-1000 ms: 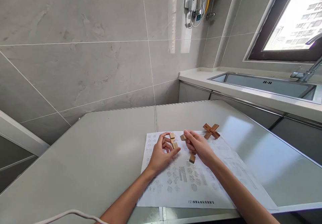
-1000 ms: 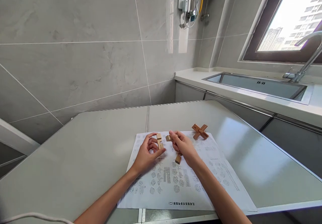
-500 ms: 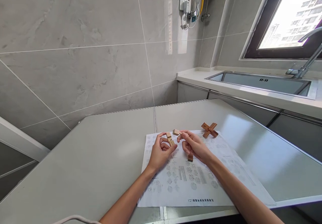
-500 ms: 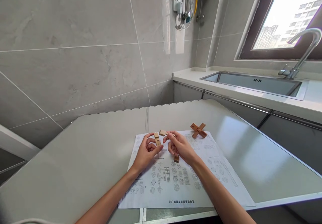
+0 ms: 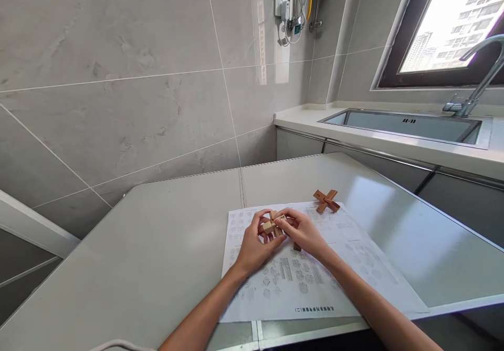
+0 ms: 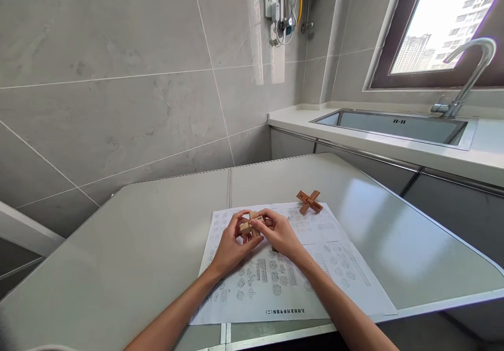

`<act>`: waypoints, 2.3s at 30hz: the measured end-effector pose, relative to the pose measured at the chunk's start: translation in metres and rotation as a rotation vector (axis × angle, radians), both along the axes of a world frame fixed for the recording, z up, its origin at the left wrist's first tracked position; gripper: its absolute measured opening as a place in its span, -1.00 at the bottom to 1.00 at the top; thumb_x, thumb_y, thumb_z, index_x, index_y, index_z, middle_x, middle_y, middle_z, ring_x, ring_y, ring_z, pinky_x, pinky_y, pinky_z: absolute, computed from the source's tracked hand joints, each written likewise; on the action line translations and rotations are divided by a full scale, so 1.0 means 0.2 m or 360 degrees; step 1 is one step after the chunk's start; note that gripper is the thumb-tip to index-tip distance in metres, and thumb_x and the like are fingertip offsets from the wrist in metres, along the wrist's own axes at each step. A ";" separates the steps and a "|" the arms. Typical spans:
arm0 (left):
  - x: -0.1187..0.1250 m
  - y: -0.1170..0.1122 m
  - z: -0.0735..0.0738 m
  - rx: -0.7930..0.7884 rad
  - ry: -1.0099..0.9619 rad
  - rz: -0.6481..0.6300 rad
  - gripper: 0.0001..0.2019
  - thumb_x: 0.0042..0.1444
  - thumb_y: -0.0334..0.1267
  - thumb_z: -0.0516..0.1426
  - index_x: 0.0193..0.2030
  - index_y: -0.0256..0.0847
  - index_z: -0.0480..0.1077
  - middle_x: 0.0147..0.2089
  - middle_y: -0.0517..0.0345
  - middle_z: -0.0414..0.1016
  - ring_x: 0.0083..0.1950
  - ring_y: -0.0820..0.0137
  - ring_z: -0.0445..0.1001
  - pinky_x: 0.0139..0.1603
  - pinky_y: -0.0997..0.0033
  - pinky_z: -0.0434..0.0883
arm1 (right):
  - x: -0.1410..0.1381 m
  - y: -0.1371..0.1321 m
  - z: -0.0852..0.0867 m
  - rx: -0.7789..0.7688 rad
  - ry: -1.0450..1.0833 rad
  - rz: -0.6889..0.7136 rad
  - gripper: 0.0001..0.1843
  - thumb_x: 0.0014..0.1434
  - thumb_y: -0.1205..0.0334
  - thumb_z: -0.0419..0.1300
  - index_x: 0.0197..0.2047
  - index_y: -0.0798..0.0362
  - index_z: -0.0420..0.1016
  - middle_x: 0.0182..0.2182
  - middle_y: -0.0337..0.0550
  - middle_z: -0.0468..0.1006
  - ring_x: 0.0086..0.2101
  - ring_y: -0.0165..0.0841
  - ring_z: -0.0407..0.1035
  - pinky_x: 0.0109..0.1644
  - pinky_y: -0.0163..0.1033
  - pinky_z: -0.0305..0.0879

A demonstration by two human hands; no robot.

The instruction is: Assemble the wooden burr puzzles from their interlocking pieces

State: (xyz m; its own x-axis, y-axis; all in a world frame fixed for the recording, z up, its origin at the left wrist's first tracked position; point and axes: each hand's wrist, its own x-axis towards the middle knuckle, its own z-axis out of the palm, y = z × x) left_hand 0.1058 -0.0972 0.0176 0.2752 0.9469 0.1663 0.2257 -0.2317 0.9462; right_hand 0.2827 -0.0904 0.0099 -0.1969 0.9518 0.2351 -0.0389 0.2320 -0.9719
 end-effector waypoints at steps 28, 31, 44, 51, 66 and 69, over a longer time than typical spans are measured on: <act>0.00 -0.03 0.03 0.0128 0.0087 -0.0104 -0.42 0.15 -0.18 0.34 0.29 -0.01 0.31 -0.25 0.25 0.46 -0.40 0.49 0.29 -0.38 0.49 0.35 | 0.04 0.01 0.02 -0.0292 -0.0023 0.0075 -0.49 0.30 -0.32 0.19 -0.15 0.01 0.49 -0.60 -0.37 0.40 -0.66 -0.49 0.17 -0.62 -0.37 0.10; 0.01 -0.03 0.03 0.0104 0.0061 -0.0105 -0.42 0.15 -0.16 0.34 0.28 -0.03 0.29 -0.27 0.26 0.46 -0.41 0.50 0.28 -0.39 0.49 0.34 | 0.04 0.01 0.03 -0.0296 -0.0021 0.0104 -0.47 0.30 -0.31 0.20 -0.09 0.03 0.52 -0.59 -0.35 0.40 -0.64 -0.48 0.17 -0.60 -0.36 0.10; 0.00 -0.02 0.00 0.0082 0.0058 -0.0118 -0.41 0.13 -0.15 0.36 0.27 -0.03 0.29 -0.38 0.34 0.38 -0.45 0.49 0.28 -0.37 0.47 0.35 | 0.04 0.00 0.04 -0.0208 -0.0099 0.0049 -0.45 0.24 -0.36 0.24 -0.22 0.03 0.42 -0.61 -0.39 0.33 -0.64 -0.49 0.15 -0.58 -0.35 0.07; 0.00 -0.02 0.00 0.0063 0.0030 -0.0153 -0.41 0.12 -0.14 0.37 0.26 -0.02 0.31 -0.37 0.32 0.38 -0.41 0.47 0.33 -0.35 0.47 0.35 | 0.05 0.00 0.02 -0.0232 -0.0129 0.0045 -0.43 0.25 -0.40 0.19 -0.31 -0.02 0.35 -0.63 -0.40 0.32 -0.65 -0.47 0.11 -0.58 -0.34 0.07; 0.02 -0.02 0.00 -0.0009 -0.0056 -0.0164 -0.34 0.04 -0.11 0.42 0.24 -0.04 0.28 -0.29 0.28 0.43 -0.39 0.49 0.36 -0.36 0.48 0.36 | 0.05 0.00 0.03 -0.0274 -0.0144 -0.0003 -0.43 0.29 -0.40 0.14 -0.27 -0.01 0.42 -0.68 -0.42 0.29 -0.69 -0.49 0.04 -0.61 -0.35 0.03; 0.02 -0.02 0.00 -0.0028 -0.0073 -0.0159 -0.34 0.02 -0.13 0.43 0.23 -0.04 0.28 -0.25 0.26 0.45 -0.40 0.51 0.35 -0.37 0.49 0.36 | 0.05 0.00 0.03 -0.0292 -0.0147 0.0002 -0.43 0.29 -0.40 0.14 -0.27 -0.01 0.42 -0.69 -0.42 0.28 -0.69 -0.49 0.04 -0.62 -0.35 0.03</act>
State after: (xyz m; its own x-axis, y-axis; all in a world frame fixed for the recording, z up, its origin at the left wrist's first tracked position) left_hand 0.1097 -0.1007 0.0181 0.3610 0.9180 0.1643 0.1586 -0.2341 0.9592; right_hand 0.2928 -0.0907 0.0153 -0.2106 0.9768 0.0387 0.0525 0.0508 -0.9973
